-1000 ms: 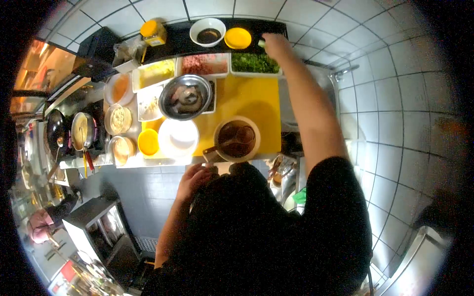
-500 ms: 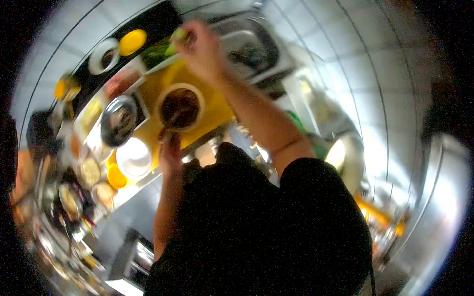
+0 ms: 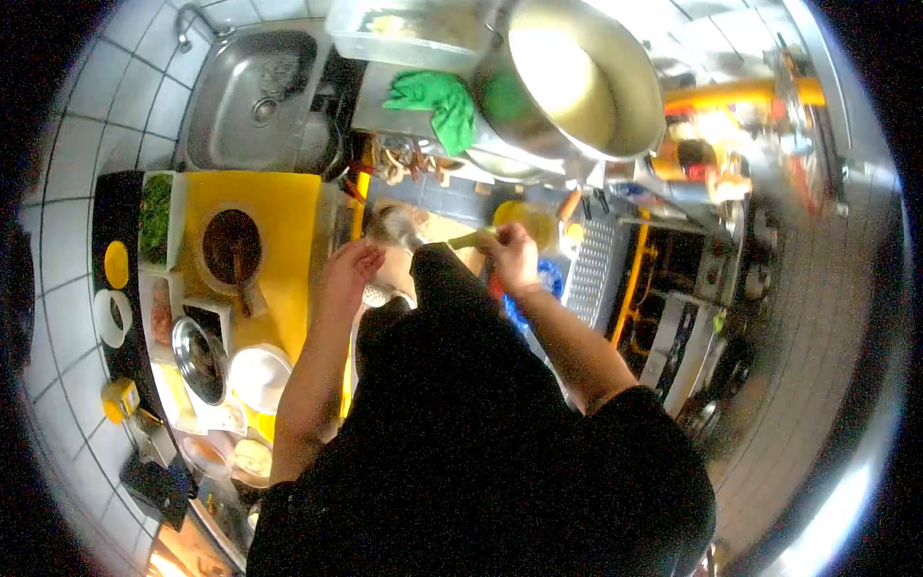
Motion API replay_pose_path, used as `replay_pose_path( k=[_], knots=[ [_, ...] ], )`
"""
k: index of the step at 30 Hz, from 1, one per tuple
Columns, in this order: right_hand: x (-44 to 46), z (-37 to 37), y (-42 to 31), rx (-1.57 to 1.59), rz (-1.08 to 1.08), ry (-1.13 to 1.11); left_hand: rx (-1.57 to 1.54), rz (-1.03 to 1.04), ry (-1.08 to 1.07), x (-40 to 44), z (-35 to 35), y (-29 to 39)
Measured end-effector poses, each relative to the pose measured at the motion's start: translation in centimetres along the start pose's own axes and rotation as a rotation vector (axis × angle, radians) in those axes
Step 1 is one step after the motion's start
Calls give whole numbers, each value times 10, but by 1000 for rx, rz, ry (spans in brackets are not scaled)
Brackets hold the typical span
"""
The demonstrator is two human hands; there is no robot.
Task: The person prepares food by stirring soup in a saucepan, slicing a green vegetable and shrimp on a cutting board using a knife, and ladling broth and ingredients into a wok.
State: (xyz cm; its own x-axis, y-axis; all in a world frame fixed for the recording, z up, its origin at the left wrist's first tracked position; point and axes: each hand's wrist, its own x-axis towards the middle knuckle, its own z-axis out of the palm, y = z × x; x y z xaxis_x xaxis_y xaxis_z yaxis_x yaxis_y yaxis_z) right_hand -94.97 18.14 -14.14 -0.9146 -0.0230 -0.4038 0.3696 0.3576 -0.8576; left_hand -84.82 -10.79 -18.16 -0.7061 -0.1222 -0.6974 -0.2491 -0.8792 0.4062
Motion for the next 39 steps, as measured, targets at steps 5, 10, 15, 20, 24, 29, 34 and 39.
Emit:
replay_pose_path(
  k=[5,10,15,20,24,29,34,39],
  knots=[
    [-34,-62,22,254,20,236,391,-45,28,9,37,-46],
    [-10,-132,0,600,35,372,1127,398,-305,35,108,-130],
    [77,-189,-11,924,46,3,1218,725,-642,70,246,-195],
    [108,-191,-69,1006,43,-174,1454,910,-537,162,283,-311],
    [124,-210,-61,1070,106,-266,1581,697,-332,125,306,-283],
    [130,-211,-73,1058,203,-243,1796,601,-321,124,276,-255],
    [125,-204,-80,999,146,-234,1914,503,-339,45,211,-205],
    [120,-207,-73,973,132,-266,1779,357,-122,-48,96,-143]
  ],
)
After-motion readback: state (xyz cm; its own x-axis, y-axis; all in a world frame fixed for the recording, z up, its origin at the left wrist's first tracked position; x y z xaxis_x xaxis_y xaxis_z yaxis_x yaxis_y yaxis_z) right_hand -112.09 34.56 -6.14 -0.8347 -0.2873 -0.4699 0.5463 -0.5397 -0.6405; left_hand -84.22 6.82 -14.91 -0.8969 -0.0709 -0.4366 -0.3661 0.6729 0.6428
